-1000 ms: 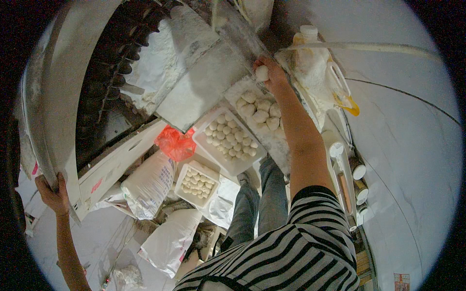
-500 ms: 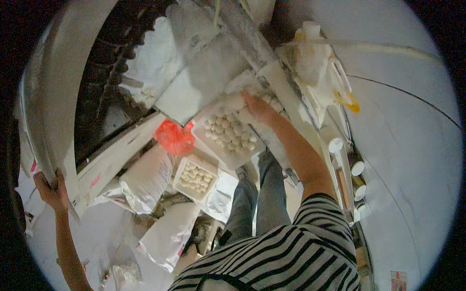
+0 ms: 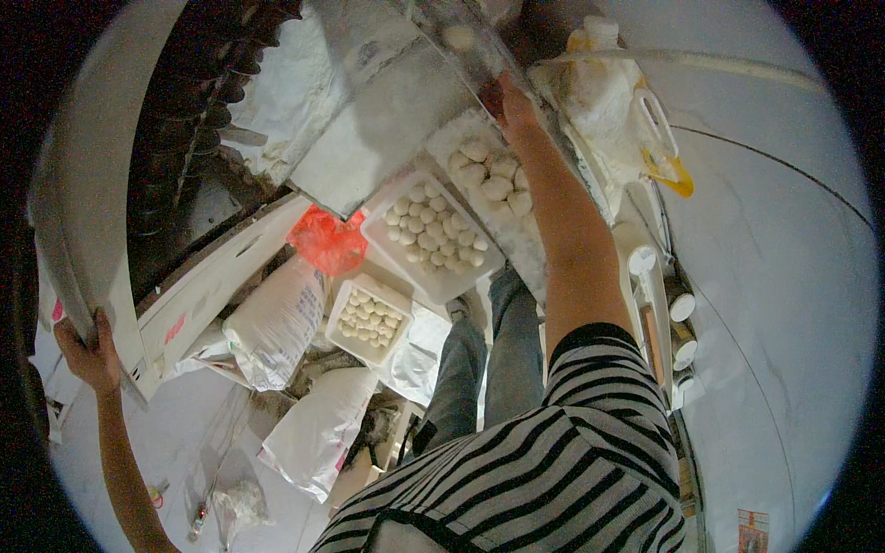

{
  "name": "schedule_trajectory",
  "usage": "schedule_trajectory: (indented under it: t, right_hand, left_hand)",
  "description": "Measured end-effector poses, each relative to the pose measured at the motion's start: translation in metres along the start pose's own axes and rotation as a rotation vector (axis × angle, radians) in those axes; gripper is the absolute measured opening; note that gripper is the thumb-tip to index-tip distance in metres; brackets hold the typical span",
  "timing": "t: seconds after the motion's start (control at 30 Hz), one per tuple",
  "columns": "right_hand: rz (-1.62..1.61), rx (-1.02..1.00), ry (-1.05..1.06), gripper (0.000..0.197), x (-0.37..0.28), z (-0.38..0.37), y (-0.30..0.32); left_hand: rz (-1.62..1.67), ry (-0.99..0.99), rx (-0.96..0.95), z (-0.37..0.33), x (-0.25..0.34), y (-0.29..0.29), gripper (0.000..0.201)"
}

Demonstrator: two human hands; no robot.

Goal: The person operates a dough-processing machine, feeding dough pieces into the hopper and collecting the formed dough balls from the output tray. They repeatedly transfer the dough balls into a white container.

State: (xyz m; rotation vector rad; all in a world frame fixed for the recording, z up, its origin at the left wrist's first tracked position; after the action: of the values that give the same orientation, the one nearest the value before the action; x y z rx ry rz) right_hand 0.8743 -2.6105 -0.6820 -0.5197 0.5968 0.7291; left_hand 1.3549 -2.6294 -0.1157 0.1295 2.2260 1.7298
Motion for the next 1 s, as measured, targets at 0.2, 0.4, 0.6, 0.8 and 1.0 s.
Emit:
schedule_trajectory:
  t: [0.2, 0.4, 0.6, 0.8, 1.0]
  right_hand:
    - [-0.505, -0.137, -0.003, 0.025, -0.008, -0.015, -0.002]
    - [-0.550, -0.315, -0.075, 0.029, -0.005, -0.024, -0.007]
    - [-0.477, -0.225, -0.056, 0.026, 0.010, -0.053, 0.008]
    - [-0.350, -0.097, -0.044, 0.014, 0.018, -0.070, 0.014]
    - [0.029, -0.167, 0.071, 0.022, -0.020, -0.067, -0.006]
  left_hand:
    - [0.022, 0.072, -0.022, 0.001, -0.005, -0.001, 0.032]
    - [0.008, 0.079, -0.010, 0.002, -0.006, 0.000, 0.033]
    - [0.046, 0.158, -0.029, 0.008, -0.022, -0.002, 0.033]
    - [-0.057, 0.090, -0.019, 0.008, -0.016, 0.000, 0.035]
    - [-0.067, 0.030, 0.069, 0.006, -0.015, 0.001, 0.037]
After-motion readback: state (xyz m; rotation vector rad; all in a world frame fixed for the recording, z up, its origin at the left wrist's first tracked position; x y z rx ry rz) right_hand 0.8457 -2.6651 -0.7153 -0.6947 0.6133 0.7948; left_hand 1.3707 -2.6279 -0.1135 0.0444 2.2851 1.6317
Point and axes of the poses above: each hand's wrist, its own z-axis away from the middle knuckle, its own y-axis out of the back of the hand, x = y × z, the point moved 8 cm from there along -z, towards the middle knuckle, and after that the axes turned 11 degrees about y, right-handed, at the moved point
